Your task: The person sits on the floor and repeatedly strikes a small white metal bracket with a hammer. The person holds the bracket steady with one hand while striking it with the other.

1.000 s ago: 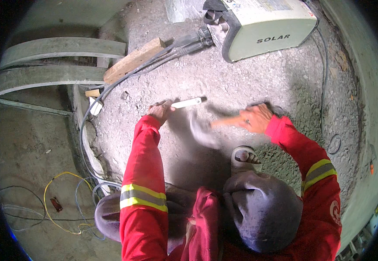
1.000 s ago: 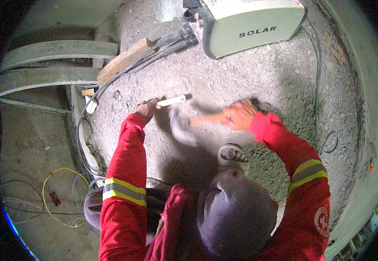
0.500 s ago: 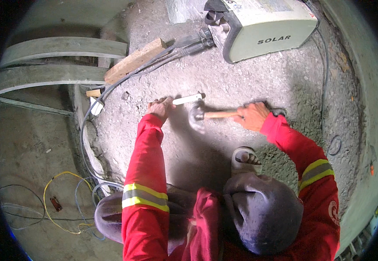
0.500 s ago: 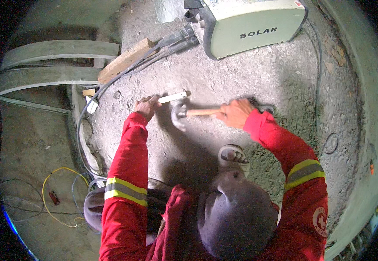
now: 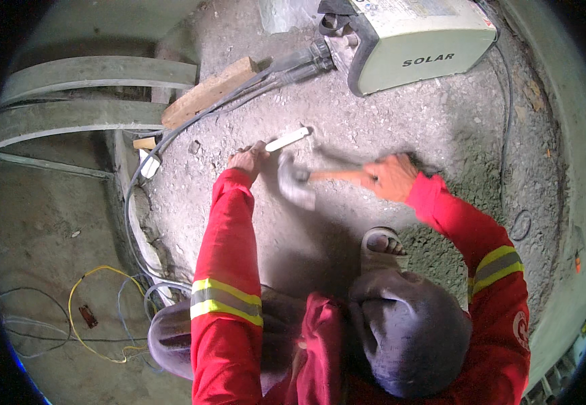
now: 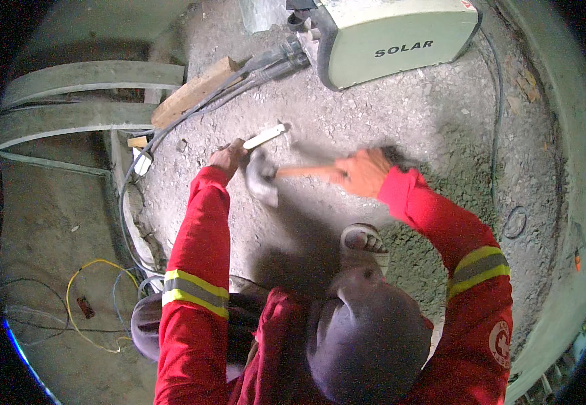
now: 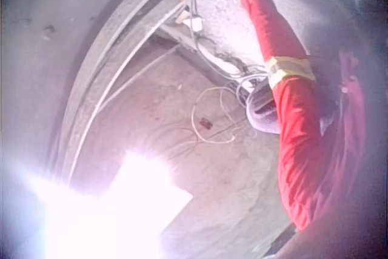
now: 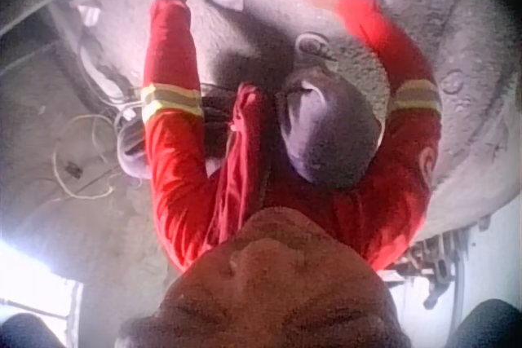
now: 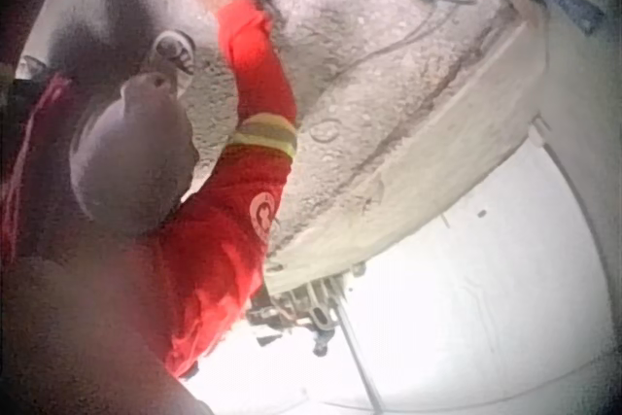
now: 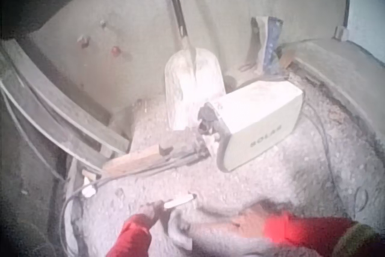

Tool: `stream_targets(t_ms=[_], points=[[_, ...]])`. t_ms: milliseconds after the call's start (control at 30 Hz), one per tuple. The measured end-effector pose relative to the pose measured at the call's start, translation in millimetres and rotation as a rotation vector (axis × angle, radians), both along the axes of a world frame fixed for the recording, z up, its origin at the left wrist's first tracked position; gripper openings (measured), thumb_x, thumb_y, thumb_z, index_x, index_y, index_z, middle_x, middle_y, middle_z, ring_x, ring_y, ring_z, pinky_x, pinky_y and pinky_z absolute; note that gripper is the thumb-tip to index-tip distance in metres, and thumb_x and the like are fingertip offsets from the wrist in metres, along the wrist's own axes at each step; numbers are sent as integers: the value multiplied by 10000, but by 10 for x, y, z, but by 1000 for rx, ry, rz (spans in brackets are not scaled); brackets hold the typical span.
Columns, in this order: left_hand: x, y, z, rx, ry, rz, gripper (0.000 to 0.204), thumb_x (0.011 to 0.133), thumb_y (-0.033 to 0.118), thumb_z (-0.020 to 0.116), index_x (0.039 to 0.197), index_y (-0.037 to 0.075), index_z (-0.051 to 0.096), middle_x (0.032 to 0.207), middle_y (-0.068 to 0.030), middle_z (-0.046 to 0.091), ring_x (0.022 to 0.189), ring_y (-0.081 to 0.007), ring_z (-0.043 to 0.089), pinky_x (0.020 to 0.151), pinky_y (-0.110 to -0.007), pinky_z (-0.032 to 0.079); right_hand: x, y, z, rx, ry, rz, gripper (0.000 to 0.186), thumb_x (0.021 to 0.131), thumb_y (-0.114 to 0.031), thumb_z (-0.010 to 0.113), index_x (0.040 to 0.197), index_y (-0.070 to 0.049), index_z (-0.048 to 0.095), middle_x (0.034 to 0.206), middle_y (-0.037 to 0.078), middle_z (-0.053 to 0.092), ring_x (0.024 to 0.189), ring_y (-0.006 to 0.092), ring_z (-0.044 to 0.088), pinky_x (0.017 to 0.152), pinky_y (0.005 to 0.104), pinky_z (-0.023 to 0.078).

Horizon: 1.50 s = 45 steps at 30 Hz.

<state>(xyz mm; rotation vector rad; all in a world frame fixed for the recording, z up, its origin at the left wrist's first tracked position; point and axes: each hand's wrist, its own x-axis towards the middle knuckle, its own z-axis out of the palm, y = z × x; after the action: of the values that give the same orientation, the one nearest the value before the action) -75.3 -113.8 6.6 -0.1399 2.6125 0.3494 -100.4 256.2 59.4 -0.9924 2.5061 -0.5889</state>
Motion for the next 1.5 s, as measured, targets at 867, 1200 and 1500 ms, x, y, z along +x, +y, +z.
stream_targets(t_ms=[867,1200,1500], points=[[250,140,150,377,-79,-196,474,923,458,378,1292,176,470,1158,-169,586,1105,-364,533,915,-433,416,143,496,81,-337,-26,241,362,772,-412,650,732,-59,581,613,119,557,563,331,582,515,434,451],[224,220,196,292,-134,-142,478,918,444,405,1313,177,449,1185,-176,570,1131,-359,515,930,-420,403,379,369,190,-153,48,360,553,796,-617,513,702,-83,623,585,141,572,515,336,597,467,448,467],[93,244,253,203,-48,-66,489,907,514,394,1182,131,526,978,-249,609,974,-426,565,785,-478,440,142,352,-46,-34,-31,-56,570,850,-572,469,700,-45,627,549,205,555,508,396,556,522,477,446]])
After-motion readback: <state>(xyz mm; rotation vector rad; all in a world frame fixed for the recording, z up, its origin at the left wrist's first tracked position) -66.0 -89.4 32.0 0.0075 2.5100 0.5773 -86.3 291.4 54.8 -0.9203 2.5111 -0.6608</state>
